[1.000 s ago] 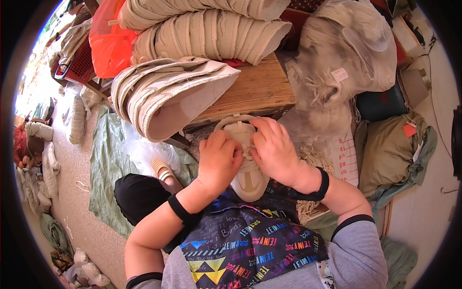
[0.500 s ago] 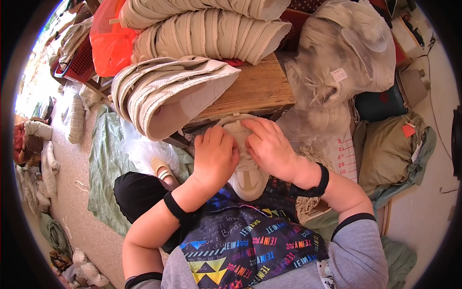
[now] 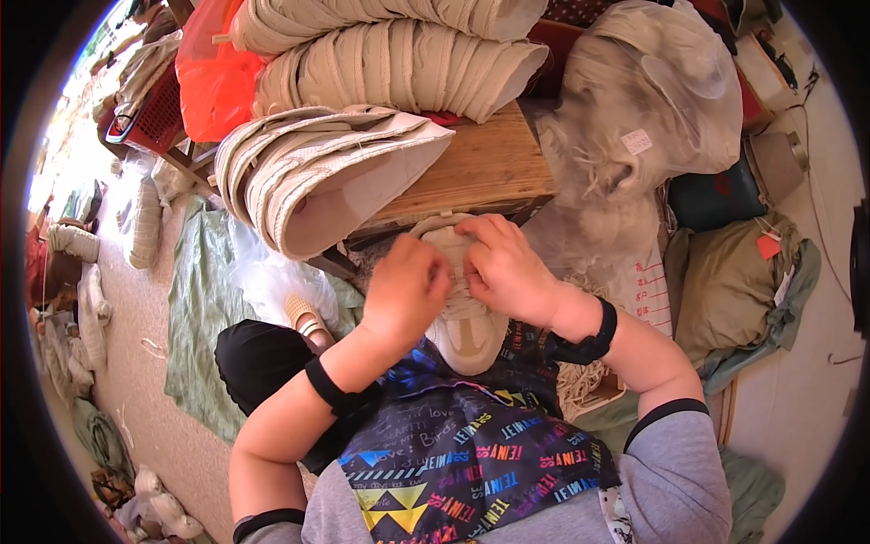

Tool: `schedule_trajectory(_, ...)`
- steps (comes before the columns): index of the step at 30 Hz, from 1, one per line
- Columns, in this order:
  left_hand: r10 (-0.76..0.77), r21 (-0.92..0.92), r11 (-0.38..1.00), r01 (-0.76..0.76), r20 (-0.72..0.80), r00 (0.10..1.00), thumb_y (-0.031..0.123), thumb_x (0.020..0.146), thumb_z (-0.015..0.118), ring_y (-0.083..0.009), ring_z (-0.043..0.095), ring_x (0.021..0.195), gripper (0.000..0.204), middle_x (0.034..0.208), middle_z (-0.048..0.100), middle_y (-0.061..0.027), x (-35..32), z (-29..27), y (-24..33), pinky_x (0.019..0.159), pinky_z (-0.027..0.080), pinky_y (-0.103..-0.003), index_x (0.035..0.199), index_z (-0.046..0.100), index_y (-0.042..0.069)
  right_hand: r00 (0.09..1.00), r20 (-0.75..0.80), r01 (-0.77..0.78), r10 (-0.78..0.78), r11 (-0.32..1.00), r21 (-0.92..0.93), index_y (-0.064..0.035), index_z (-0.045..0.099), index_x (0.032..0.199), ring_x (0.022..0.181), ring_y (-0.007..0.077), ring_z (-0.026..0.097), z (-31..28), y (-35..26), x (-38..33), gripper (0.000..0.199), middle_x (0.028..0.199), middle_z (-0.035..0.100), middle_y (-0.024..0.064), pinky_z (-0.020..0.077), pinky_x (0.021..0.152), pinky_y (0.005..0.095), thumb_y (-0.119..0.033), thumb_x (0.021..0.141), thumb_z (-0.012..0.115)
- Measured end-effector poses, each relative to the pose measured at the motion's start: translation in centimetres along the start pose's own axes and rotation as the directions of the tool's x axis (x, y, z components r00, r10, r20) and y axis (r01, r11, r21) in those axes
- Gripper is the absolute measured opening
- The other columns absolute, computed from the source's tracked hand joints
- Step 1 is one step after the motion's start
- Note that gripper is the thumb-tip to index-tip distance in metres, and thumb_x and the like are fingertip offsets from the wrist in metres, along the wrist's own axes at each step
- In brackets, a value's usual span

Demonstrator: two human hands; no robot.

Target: Lacing a new shoe in a manufacturing assembly area.

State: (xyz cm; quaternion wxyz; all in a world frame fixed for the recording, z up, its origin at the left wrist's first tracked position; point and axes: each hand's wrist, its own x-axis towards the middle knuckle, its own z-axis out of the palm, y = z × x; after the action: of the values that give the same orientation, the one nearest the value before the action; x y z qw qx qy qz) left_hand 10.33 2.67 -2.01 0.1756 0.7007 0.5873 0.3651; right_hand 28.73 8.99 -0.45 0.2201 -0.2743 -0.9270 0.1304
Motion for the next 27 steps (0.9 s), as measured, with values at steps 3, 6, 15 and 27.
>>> schedule_trajectory(3,-0.07,-0.067,0.996,0.063,-0.097,0.993,0.005,0.083,0.067,-0.0253,0.056,0.071,0.008,0.087,0.055,-0.0103,0.8,-1.2,-1.5,0.062,0.046,-0.034,0.09,0.062,0.004,0.999,-0.036,0.02,-0.024,0.994,-0.111,-0.0011,0.059,0.081,0.11,0.0348,0.053,-0.9,0.2,-0.4,0.016,0.116,0.058,0.0154,0.0433,0.092,0.0432,0.0,0.068,0.067)
schedule_trajectory(6,-0.153,-0.07,0.986,0.152,-0.013,0.988,0.009,0.079,0.072,-0.0244,0.056,0.073,0.013,0.087,0.055,-0.0085,0.5,-2.3,-1.7,0.067,0.045,-0.036,0.088,0.064,0.006,0.999,-0.047,-0.006,0.001,0.993,-0.121,-0.0012,0.059,0.081,0.11,0.0347,0.053,-2.0,-0.6,-0.4,0.016,0.115,0.058,0.0151,0.0436,0.093,0.0432,0.0,0.067,0.067)
schedule_trajectory(15,-0.036,0.178,0.984,0.013,0.124,0.992,0.014,0.07,0.077,-0.0266,0.052,0.094,0.014,0.092,0.05,-0.0067,0.7,-1.2,-0.8,0.079,0.04,-0.041,0.077,0.066,0.01,0.999,-0.046,-0.027,0.027,1.0,0.005,-0.0008,0.059,0.079,0.114,0.035,0.052,0.2,-0.6,0.0,0.015,0.118,0.057,0.0154,0.0436,0.094,0.0435,-0.002,0.068,0.069)
schedule_trajectory(27,0.074,0.083,0.993,-0.084,0.116,0.99,0.01,0.07,0.073,-0.0302,0.055,0.086,0.013,0.09,0.052,-0.009,0.5,-1.2,-0.8,0.076,0.043,-0.041,0.074,0.061,0.006,0.999,0.024,0.032,-0.029,0.992,-0.123,0.0014,0.06,0.081,0.117,0.0352,0.05,0.5,-0.8,0.3,0.017,0.123,0.055,0.0175,0.0431,0.096,0.0441,-0.003,0.067,0.069)
